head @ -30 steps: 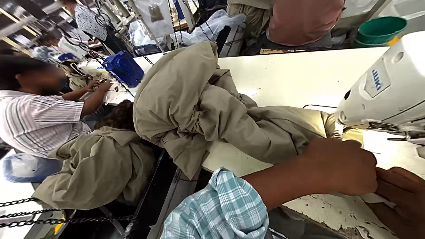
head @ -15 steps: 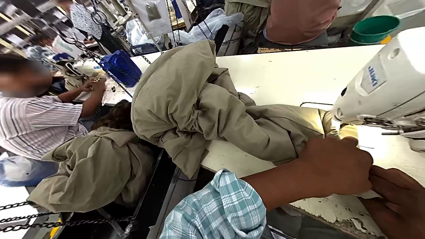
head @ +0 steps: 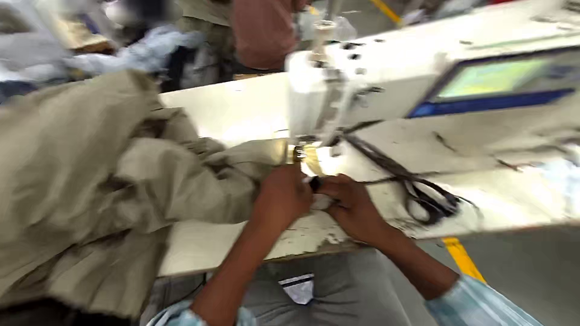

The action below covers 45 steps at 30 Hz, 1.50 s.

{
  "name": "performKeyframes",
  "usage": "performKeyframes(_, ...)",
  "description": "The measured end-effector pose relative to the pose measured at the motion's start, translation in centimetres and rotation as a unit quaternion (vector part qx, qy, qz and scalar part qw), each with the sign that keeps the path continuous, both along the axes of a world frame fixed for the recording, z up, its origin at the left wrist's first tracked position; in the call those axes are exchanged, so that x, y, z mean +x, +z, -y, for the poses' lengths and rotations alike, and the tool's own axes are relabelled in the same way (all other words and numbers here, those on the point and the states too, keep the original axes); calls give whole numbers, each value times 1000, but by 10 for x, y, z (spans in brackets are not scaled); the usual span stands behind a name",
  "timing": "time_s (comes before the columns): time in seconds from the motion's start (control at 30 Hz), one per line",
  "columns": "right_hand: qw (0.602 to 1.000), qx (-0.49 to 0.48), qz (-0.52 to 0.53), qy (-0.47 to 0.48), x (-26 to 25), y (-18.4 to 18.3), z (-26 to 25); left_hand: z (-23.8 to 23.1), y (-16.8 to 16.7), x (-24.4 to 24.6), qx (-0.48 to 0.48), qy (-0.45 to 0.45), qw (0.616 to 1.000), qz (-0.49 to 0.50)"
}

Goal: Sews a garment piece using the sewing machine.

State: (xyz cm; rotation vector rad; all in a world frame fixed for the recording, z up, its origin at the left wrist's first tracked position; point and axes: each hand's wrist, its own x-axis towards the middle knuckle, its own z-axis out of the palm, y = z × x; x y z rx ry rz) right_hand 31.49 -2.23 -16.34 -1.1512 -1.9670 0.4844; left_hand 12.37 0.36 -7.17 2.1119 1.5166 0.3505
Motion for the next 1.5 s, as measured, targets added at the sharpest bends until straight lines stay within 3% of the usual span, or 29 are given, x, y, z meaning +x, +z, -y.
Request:
performKeyframes(0.17, 998, -63, 1, 7, 1, 4, -3, -4, -15, 6, 67, 4, 998, -11)
performKeyframes(0.4, 998, -54, 2, 20, 2, 5, -4, -6, -15, 11, 74, -48, 995, -44)
performKeyframes(0.8, 998, -46, 8, 32, 3, 4, -6, -8, -13, 14, 10, -105, 992, -73)
performKeyframes(0.93, 994, -87, 60, 30, 10, 26, 9, -7, -9, 15, -10, -118, 987, -109)
performKeyframes(1.03, 980, -178, -66, -63, 15, 41, 26, -5, -16, 13, 11, -118, 988, -96)
performKeyframes(1.13, 968, -187, -8, -167, 3, 38, 20, -2, -20, 13, 28, -118, 987, -101)
performKeyframes(1.2, 965, -193, 47, -171, -2, 34, 8, -1, -22, 12, 50, -116, 986, -106)
performKeyframes(1.3, 969, -174, 28, -171, -1, 38, -2, 1, -29, 9, 84, -112, 986, -92)
performKeyframes(1.5, 962, -201, 46, -179, 9, 41, 0, -1, -24, 11, 59, -124, 984, -114)
